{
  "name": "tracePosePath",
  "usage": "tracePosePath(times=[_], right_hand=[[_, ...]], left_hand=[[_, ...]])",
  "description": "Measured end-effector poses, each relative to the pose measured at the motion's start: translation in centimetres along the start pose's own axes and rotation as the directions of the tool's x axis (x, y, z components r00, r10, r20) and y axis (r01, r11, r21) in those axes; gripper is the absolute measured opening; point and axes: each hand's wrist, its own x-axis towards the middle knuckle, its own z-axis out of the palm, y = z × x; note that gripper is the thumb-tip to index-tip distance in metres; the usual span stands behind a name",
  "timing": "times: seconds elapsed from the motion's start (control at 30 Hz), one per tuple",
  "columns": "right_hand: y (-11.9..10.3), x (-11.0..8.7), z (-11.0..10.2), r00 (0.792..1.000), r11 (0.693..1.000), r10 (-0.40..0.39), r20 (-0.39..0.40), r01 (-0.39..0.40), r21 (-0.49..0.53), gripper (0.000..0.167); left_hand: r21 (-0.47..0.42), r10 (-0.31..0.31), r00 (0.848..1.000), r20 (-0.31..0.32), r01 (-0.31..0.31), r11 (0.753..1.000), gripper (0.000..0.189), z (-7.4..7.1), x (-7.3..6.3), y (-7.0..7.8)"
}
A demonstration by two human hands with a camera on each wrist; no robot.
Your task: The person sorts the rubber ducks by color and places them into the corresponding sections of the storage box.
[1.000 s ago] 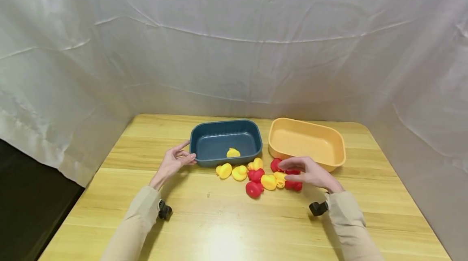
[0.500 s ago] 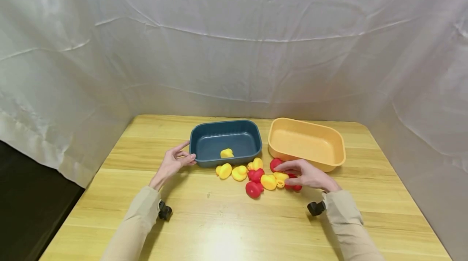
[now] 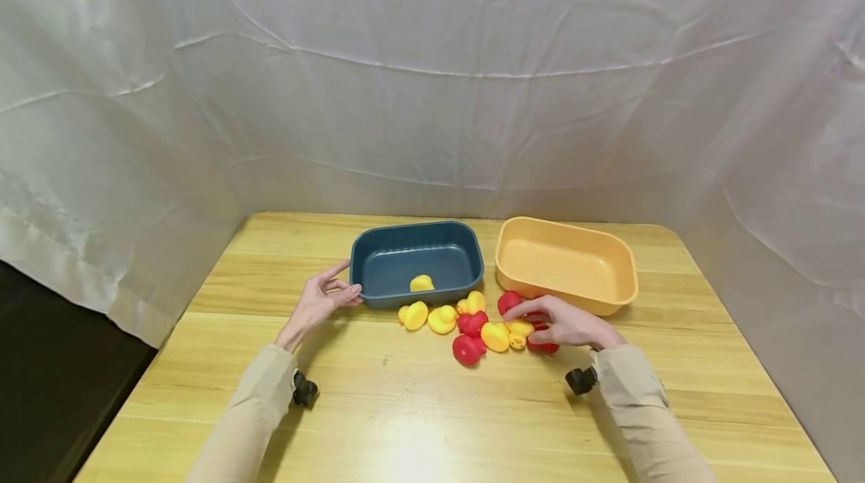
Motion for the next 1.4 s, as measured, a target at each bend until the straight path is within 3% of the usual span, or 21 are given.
tracePosePath(times=[0.53,1.0,1.17,1.4], right_hand=[[0.0,0.6,0.3,1.0,0.999,0.009,0.023,-0.008,-0.038,0.036],[-0.2,0.4,0.0,0.999,0.999,0.04,0.035,-0.04,0.018,0.036],[-0.1,0.1,-0.5,1.0,1.0,0.016,0.019,-0.016,0.004,0.038],[0.1,0.0,-0.8,1.0,0.998,-0.01,0.004,0.01,0.059,0.04]], left_hand=[[0.022,-0.012,1.0,0.001,0.012,1.0,0.073,0.0,-0.1,0.2],[0.015,-0.027,1.0,0.0,0.027,1.0,0.074,-0.1,0.0,0.1],[0.018,-0.028,1.0,0.001,0.028,0.999,0.074,-0.1,0.0,0.2],[0.021,-0.021,1.0,0.002,0.021,1.0,0.074,-0.1,-0.1,0.2]])
